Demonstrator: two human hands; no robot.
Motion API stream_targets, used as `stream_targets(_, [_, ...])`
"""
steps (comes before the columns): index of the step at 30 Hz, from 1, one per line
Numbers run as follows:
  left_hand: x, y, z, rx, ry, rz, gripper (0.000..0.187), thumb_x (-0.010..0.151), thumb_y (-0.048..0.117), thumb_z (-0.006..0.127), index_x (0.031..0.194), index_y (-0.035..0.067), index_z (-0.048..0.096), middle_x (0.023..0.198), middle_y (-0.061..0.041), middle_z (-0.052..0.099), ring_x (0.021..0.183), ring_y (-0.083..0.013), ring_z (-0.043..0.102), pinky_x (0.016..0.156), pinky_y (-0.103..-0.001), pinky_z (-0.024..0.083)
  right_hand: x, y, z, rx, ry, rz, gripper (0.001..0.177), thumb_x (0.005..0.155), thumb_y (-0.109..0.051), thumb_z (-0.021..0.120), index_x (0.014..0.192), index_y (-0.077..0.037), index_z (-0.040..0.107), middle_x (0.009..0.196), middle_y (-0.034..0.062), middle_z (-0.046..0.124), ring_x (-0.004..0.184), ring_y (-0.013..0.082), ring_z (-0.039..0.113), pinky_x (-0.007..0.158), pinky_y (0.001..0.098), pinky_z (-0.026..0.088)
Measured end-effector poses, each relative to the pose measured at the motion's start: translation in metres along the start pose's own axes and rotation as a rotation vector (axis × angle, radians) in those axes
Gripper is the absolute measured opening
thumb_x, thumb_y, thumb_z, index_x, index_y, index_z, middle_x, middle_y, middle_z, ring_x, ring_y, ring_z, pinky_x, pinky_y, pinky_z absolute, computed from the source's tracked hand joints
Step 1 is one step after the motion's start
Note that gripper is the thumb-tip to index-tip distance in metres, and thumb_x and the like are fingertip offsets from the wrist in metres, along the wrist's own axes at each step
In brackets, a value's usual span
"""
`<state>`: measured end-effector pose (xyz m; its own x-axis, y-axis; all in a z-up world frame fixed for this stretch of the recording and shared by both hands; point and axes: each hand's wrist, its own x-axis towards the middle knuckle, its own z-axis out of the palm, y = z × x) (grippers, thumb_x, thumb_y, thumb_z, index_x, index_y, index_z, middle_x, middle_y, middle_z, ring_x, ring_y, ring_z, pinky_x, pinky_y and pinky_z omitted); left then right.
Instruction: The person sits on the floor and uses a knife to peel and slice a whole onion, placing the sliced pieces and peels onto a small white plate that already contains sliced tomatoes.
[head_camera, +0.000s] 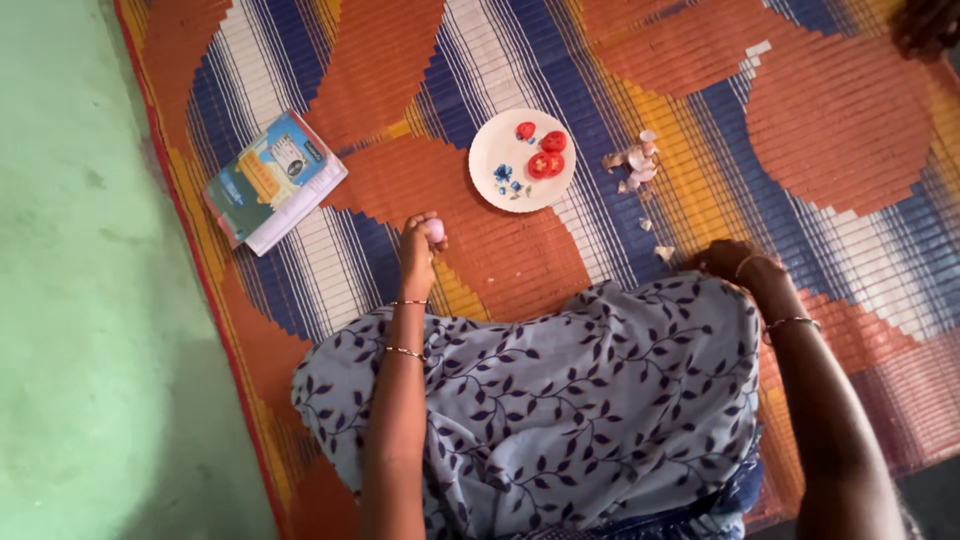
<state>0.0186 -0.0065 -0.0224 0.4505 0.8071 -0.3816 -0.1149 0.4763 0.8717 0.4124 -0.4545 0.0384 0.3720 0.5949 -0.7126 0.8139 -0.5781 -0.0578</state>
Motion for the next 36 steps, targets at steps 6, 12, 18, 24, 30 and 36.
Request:
stream_targets(6, [-0.006,-0.017,-0.009,0.16,0.054,-0.076,0.027,0.095,0.013,0.049,0.115,0.007,0.066,0.085,-0.009,0.066,0.054,-0.0167,0.062,0.048,-0.03,0.052,0.036,-0.017,-0.065,-0.15,0.489,-0.087,0.026,0.102,-0.028,0.057,0.118,-0.034,0.076,0.111,0.0049,0.074,0.107,0.0256,0.072,0.09,0.0393,0.058])
stream_targets(12, [-0.004,-0.014,-0.018,0.108,0.114,-0.058,0.028,0.093,0.012,0.042,0.104,0.007,0.067,0.086,-0.008,0.069,0.052,-0.0174,0.06,0.044,-0.029,0.048,0.052,-0.035,-0.093,-0.016,0.982,-0.147,0.018,0.097,-0.014,0.064,0.106,-0.024,0.076,0.106,0.0025,0.07,0.109,0.0251,0.068,0.095,0.0476,0.053])
stream_targets(18, [0.003,-0.016,0.005,0.161,-0.05,-0.096,0.024,0.075,0.005,0.049,0.087,0.011,0.068,0.071,-0.005,0.064,0.05,-0.0173,0.062,0.04,-0.031,0.049,0.072,-0.027,-0.066,0.439,1.297,-0.121,0.027,0.096,-0.006,0.063,0.121,-0.012,0.07,0.115,0.0186,0.066,0.104,0.0414,0.063,0.084,0.0519,0.053])
stream_targets(24, [-0.016,-0.023,0.062,0.325,-0.095,-0.107,0.013,0.089,0.022,0.068,0.081,0.011,0.065,0.064,-0.003,0.063,0.047,-0.0106,0.055,0.038,-0.026,0.04,0.08,-0.033,-0.062,1.942,0.589,0.029,0.015,0.101,-0.012,0.054,0.113,-0.004,0.057,0.102,0.0183,0.068,0.092,0.0317,0.071,0.072,0.0475,0.062])
stream_targets(30, [0.014,-0.034,0.112,0.347,-0.043,-0.088,0.035,0.094,0.029,0.07,0.072,0.003,0.061,0.056,-0.005,0.061,0.041,-0.0123,0.051,0.037,-0.029,0.038,0.102,-0.105,-0.051,2.218,0.526,-0.21,0.013,0.102,-0.005,0.047,0.109,0.002,0.055,0.086,0.0127,0.06,0.07,0.0235,0.06,0.062,0.0351,0.054])
stream_targets(36, [0.013,-0.043,0.108,0.705,0.03,0.078,0.03,0.086,0.025,0.071,0.067,0.001,0.076,0.058,-0.007,0.071,0.047,-0.0128,0.066,0.047,-0.03,0.053,0.061,-0.223,-0.021,1.039,0.805,-0.226,0.036,0.091,-0.008,0.06,0.126,-0.015,0.06,0.097,0.0109,0.066,0.082,0.0304,0.064,0.065,0.0435,0.053])
